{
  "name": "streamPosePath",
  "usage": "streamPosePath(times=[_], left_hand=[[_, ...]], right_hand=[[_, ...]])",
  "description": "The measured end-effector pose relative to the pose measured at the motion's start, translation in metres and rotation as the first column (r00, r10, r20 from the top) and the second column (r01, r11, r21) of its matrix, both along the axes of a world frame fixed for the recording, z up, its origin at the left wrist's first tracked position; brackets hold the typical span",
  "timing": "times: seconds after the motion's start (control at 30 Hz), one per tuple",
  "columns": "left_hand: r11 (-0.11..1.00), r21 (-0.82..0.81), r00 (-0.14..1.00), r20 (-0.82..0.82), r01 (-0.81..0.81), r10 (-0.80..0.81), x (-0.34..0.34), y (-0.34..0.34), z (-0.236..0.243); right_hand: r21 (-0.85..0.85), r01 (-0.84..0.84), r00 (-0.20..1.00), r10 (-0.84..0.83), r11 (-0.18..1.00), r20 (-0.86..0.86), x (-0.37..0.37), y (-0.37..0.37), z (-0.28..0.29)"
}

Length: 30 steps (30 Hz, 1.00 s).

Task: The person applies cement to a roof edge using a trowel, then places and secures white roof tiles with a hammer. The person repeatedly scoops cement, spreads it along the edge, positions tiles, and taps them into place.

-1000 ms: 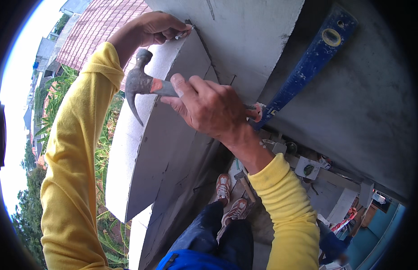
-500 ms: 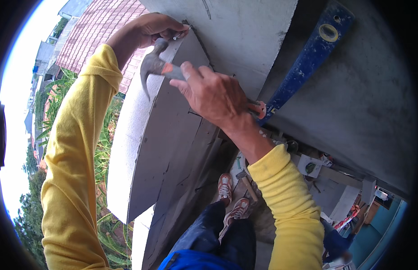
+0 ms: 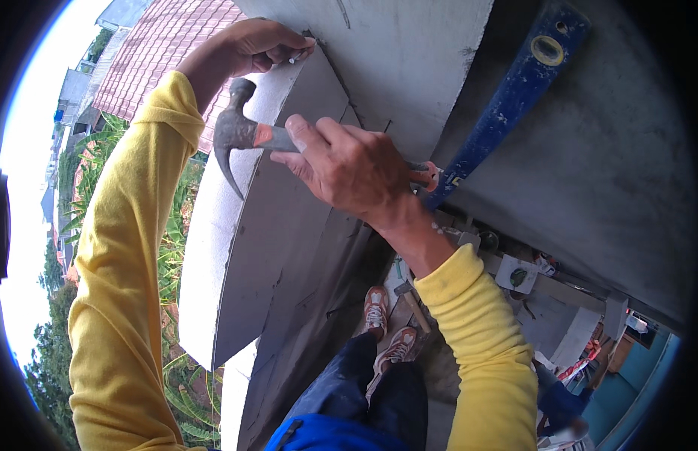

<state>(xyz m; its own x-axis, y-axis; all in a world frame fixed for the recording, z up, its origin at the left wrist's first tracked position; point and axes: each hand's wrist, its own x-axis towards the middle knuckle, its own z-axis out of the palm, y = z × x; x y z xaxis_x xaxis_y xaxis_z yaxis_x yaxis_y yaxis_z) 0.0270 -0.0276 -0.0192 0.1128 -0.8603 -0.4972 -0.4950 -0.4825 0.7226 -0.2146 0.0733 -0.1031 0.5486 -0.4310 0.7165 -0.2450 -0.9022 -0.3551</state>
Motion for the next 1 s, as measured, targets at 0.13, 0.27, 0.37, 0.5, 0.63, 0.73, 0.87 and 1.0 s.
streamPosePath(times=[0.13, 0.27, 0.37, 0.5, 0.63, 0.73, 0.87, 1.0], left_hand=[[0.999, 0.044, 1.0, -0.015, -0.02, 0.021, 0.001, -0.004, 0.003], [0.999, -0.021, 0.999, -0.029, -0.04, 0.039, 0.004, -0.001, -0.005], [0.995, 0.087, 0.999, -0.022, 0.039, -0.037, 0.014, -0.002, 0.004], [0.998, -0.014, 0.998, 0.007, -0.065, 0.065, -0.009, -0.001, -0.002], [0.999, 0.045, 1.0, 0.008, -0.018, 0.018, 0.005, 0.003, 0.003], [0.998, 0.049, 0.999, 0.011, 0.047, -0.048, -0.004, -0.004, 0.009], [0.99, 0.036, 0.967, 0.211, 0.14, -0.144, -0.009, 0.001, 0.018], [0.979, 0.001, 0.802, 0.573, 0.204, -0.168, -0.011, -0.008, 0.013]], right_hand=[[0.063, 0.056, 0.996, -0.051, 0.996, -0.075, -0.002, -0.013, -0.005], [0.101, 0.157, 0.986, -0.162, 0.982, 0.042, 0.004, -0.003, -0.014], [-0.081, -0.089, 0.996, 0.089, 0.993, -0.004, -0.002, 0.003, 0.006], [0.076, 0.195, 0.971, -0.182, 0.978, -0.154, -0.006, -0.024, 0.001], [0.234, 0.08, 0.993, -0.098, 0.969, 0.067, -0.022, 0.023, -0.021], [0.336, 0.07, 0.995, -0.091, 0.939, 0.048, -0.064, 0.067, -0.035], [0.54, 0.171, 0.98, -0.2, 0.824, -0.005, -0.12, 0.138, -0.072], [0.648, 0.332, 0.939, -0.307, 0.685, -0.156, -0.178, 0.203, -0.102]])
